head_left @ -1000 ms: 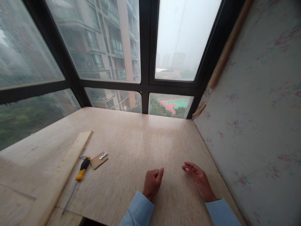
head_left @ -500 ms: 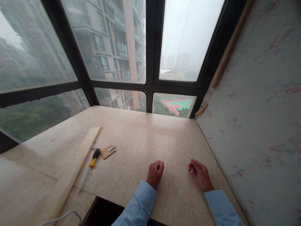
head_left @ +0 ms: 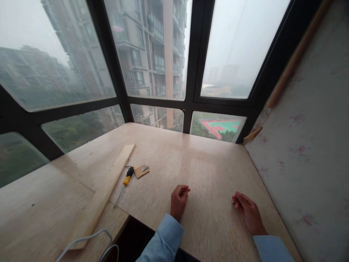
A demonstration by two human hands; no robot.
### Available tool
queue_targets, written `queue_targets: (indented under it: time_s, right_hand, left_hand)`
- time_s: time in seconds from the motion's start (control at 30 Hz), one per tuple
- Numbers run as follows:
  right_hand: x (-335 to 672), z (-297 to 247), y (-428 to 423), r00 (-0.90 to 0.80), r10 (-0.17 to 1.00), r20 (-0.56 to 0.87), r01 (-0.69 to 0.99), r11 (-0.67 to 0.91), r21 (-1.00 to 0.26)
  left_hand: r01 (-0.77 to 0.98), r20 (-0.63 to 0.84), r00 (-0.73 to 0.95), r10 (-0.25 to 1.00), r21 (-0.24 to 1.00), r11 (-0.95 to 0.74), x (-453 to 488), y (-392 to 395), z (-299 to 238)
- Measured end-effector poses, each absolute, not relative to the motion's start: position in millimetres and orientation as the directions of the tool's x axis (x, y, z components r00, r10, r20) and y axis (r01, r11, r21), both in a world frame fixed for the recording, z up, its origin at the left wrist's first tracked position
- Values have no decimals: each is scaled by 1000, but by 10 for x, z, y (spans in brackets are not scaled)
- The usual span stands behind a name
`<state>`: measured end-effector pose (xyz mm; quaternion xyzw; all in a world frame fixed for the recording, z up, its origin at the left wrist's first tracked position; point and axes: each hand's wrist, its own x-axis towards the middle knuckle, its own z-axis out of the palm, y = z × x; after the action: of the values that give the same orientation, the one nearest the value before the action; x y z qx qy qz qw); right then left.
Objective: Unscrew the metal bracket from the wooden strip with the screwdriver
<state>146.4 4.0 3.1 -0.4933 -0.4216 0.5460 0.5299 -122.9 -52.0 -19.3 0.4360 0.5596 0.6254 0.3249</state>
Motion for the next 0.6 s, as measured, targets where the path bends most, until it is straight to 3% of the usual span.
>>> queue_targets:
  time_s: [0.13,0.27,0.5,0.6]
  right_hand:
    - [1487,-13,61,61,993,-105,-153,-95,-984]
    - [1506,-47,79,69,991,-113,-124,-104,-987]
    - [1555,-123,104,76,989,-129,-89,-122,-989]
    - [1574,-159,116,83,987,-137,-77,-130,-988]
  left_hand:
    - [14,76,-494,866,997,-79,-1392,-653,-98]
    - [59,90,-583,807,996,-69,-1679,-834,-77]
    - [392,291,-807,514,915,98,-2649,-1197,-20]
    - [573,416,-783,463,772,275,-3075,-1348,123]
